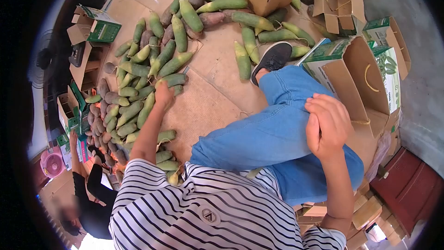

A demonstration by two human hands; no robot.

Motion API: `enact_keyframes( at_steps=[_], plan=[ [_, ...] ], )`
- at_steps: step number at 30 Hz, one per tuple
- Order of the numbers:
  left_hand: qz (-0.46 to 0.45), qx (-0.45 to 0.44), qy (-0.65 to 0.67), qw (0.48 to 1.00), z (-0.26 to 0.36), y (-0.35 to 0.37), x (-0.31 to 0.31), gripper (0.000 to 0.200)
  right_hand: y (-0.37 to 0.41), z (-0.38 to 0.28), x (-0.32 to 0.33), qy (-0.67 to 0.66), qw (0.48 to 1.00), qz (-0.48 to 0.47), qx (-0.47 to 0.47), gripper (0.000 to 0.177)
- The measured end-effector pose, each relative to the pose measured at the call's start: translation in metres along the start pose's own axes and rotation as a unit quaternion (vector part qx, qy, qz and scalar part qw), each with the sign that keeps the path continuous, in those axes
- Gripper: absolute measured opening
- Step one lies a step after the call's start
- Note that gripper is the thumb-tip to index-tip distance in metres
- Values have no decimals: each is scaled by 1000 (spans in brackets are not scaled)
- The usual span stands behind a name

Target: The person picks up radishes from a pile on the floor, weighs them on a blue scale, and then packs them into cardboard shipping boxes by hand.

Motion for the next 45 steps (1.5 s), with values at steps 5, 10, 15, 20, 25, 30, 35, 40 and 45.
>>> enact_keyframes(
  at_steps=[5, 10, 15, 20, 25, 30, 35, 40, 45],
  plan=[
    [100, 33, -34, 994, -31, -66, 18, 44, -16, 2, -10, -17, 999, -25, -24, 11],
    [-14, 44, 1, 999, -56, -109, -1, 58, -18, 4, -13, -22, 997, -38, -57, 16],
    [-98, 66, -123, 985, -38, -117, 25, 58, -21, 4, -16, -16, 997, -46, -65, 22],
    [-105, 78, -141, 981, -32, -121, 30, 59, -25, 3, -20, -25, 995, -48, -85, 24],
    [-38, 23, -83, 996, -40, -133, 4, 58, -25, 4, -18, -29, 995, -42, -91, 23],
    [-10, -74, 21, 997, -16, -107, 25, 49, -28, 2, -20, -29, 995, -38, -91, 22],
    [-41, -103, 117, 987, 32, -50, 15, 47, -29, 2, -19, -37, 995, -29, -90, 22],
    [-71, -174, 214, 959, 147, 41, -47, 49, -25, 2, -19, -46, 994, -34, -96, 24],
    [-116, -138, 344, 922, 200, 81, -49, 42, -19, 4, -16, -42, 991, -67, -111, 27]
  ],
)
Point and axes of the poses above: each hand's wrist, its own y-axis away from the middle knuckle, its own x-axis out of the back of the hand, z = x × y, the point moved 5 cm from there along -y, towards the middle knuckle, and after that the axes turned 13 degrees about -y, right-handed, at the moved point
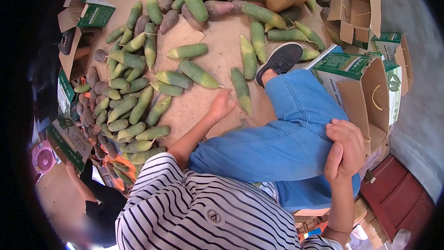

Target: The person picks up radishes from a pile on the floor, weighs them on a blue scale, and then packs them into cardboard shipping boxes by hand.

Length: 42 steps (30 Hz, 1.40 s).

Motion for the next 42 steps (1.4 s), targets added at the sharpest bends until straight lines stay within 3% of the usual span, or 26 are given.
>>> enact_keyframes(
  at_steps=[2, 4, 5, 6, 8, 11, 13, 15, 17, 19, 22, 26, 29, 31, 34, 37, 38, 39, 40, 42],
  plan=[
    [129, -25, -45, 990, -25, -7, 42, 39, 1, 2, 2, -8, 999, 30, 9, 26],
    [293, 48, -94, 950, -79, -11, 106, 46, 3, 4, 1, -18, 999, 45, 14, 26],
    [313, 181, -162, 918, -123, -13, 130, 55, 3, 5, 1, -20, 999, 46, 16, 26],
    [326, 234, -95, 911, -163, -16, 154, 73, 4, 5, 2, -19, 999, 47, 18, 26],
    [277, 404, 31, 871, -269, -28, 163, 88, 4, 5, 3, -19, 999, 47, 14, 26],
    [154, 527, 175, 817, -237, -23, 164, 97, 3, 7, 3, -21, 999, 46, 9, 27],
    [192, 526, 137, 817, -277, -44, 138, 96, 3, 8, 4, -21, 999, 48, 1, 27],
    [177, 488, 106, 848, -278, -50, 130, 93, 2, 8, 2, -31, 998, 52, -7, 27],
    [115, 410, 87, 901, -224, -52, 130, 88, 2, 8, 2, -37, 999, 33, -9, 29],
    [92, 388, -49, 916, -191, -58, 112, 87, 0, 7, 0, -38, 999, 21, -9, 30],
    [108, 310, -84, 941, -147, -45, 65, 83, -5, 3, -2, -33, 999, 30, -2, 30],
    [57, 226, -53, 971, -76, -31, -1, 82, -6, -1, -5, -29, 998, 51, 6, 29],
    [10, 152, 12, 988, -64, -22, -26, 81, -7, -1, -5, -26, 998, 49, 3, 29],
    [-39, 111, 21, 993, -62, -13, -23, 80, -8, 0, -6, -27, 999, 45, 5, 30],
    [-7, -39, 10, 999, -77, -3, 8, 73, -7, 0, -6, -28, 999, 38, 2, 30],
    [159, 71, -199, 964, -119, 18, 101, 60, -5, 1, -6, -33, 999, 40, -4, 30],
    [163, 109, -287, 938, -162, 24, 122, 60, -4, 2, -5, -36, 998, 41, -4, 30],
    [136, 172, -411, 885, -161, 33, 161, 62, -4, 3, -6, -41, 998, 41, -2, 30],
    [209, 139, -480, 841, -197, 45, 179, 59, -4, 4, -6, -40, 998, 39, -2, 30],
    [71, 280, -440, 850, -249, 61, 207, 53, -3, 3, -5, -36, 999, 36, -2, 30]
  ],
)
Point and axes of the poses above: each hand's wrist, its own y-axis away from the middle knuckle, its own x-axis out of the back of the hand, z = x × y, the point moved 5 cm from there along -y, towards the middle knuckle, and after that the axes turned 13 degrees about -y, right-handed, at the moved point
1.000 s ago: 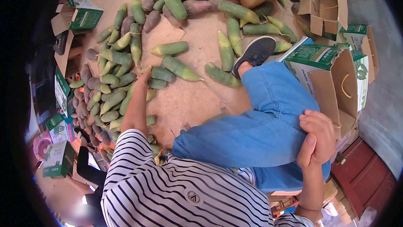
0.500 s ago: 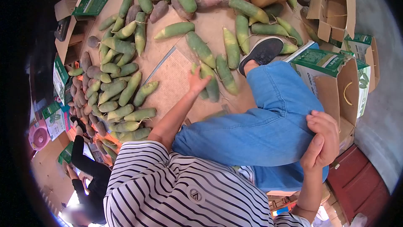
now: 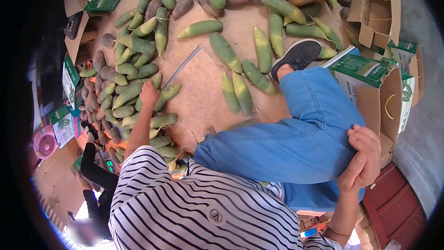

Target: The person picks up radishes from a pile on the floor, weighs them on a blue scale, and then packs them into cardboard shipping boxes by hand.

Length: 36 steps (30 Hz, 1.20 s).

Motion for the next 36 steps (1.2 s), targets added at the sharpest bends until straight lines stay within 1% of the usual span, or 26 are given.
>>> enact_keyframes(
  at_steps=[2, 3, 6, 8, 9, 12, 15, 18, 21, 24, 27, 30, 33, 36],
  plan=[
    [11, -29, -65, 997, -2, -4, -15, 51, 0, -1, -1, 0, 1000, 4, -1, 31],
    [18, -44, -98, 994, 2, -4, -10, 49, 0, -1, -1, 1, 1000, 6, -2, 31],
    [-51, 12, -86, 995, 19, -12, 2, 50, -1, -1, 0, 13, 1000, 2, -5, 31],
    [-70, 11, -101, 992, 28, -13, -12, 50, 1, 0, 1, 15, 1000, 3, -11, 32],
    [-79, 13, -109, 991, 30, -11, -9, 50, 1, 1, 1, 14, 1000, 4, -12, 32],
    [-25, -107, -154, 982, 34, 1, 11, 62, 3, 3, 2, 11, 1000, 10, -8, 32],
    [-142, -174, -110, 968, 39, 15, -4, 77, 4, 4, 4, 2, 1000, 8, -6, 32],
    [-143, -214, -185, 949, 48, 33, 12, 87, 4, 3, 4, 5, 1000, 10, -6, 33],
    [-163, -245, -230, 928, 55, 37, 16, 88, 3, 2, 4, 12, 1000, 9, -7, 33],
    [-159, -306, -198, 918, 69, 45, 15, 85, 3, 2, 5, 12, 1000, 8, -1, 32],
    [-143, -316, -218, 912, 81, 51, 7, 76, 3, 2, 6, 9, 1000, 16, -2, 30],
    [-148, -273, -262, 914, 85, 49, 8, 67, 2, 2, 6, -1, 1000, 17, 5, 28],
    [-168, -226, -283, 917, 93, 41, 1, 65, 0, 2, 5, 3, 1000, 18, 5, 27],
    [-183, -222, -308, 907, 95, 24, -11, 67, 0, 2, 5, 1, 1000, 24, 3, 28]
  ],
)
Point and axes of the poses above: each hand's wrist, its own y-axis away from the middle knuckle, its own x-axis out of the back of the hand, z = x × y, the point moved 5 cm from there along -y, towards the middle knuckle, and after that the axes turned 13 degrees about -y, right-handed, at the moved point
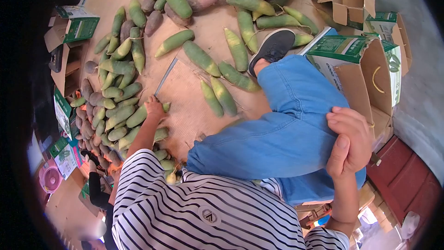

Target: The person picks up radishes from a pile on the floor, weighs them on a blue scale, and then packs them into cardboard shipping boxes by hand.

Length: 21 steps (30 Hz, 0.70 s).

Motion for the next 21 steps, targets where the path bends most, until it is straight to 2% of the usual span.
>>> enact_keyframes(
  at_steps=[3, 6, 9, 11, 13, 15, 17, 19, 21],
  plan=[
    [-19, 8, 43, 999, -10, -4, 5, 72, -1, 0, 1, 11, 1000, -3, 1, 28],
    [8, 12, 65, 998, -10, -7, 4, 71, 0, 0, 1, 4, 1000, 2, 2, 27],
    [87, -54, 63, 993, 7, 1, 18, 65, 0, -1, 0, 6, 1000, 9, 8, 27],
    [226, -95, 116, 963, 18, 34, 62, 57, 0, -1, 0, 1, 1000, 13, 9, 27],
    [277, -138, 184, 933, 33, 56, 101, 56, -1, -2, -1, -2, 1000, 13, 9, 26],
    [267, -183, 348, 880, 62, 76, 136, 53, -2, -4, -2, -3, 1000, 9, 12, 26],
    [350, -243, 365, 827, 99, 102, 180, 56, -2, -5, -3, -1, 1000, 9, 12, 26],
    [416, -265, 250, 833, 122, 128, 221, 55, -1, -5, -1, 1, 1000, 10, 12, 26],
    [413, -262, 252, 835, 134, 127, 233, 55, 1, -3, -1, -2, 1000, 13, 10, 26]
  ],
)
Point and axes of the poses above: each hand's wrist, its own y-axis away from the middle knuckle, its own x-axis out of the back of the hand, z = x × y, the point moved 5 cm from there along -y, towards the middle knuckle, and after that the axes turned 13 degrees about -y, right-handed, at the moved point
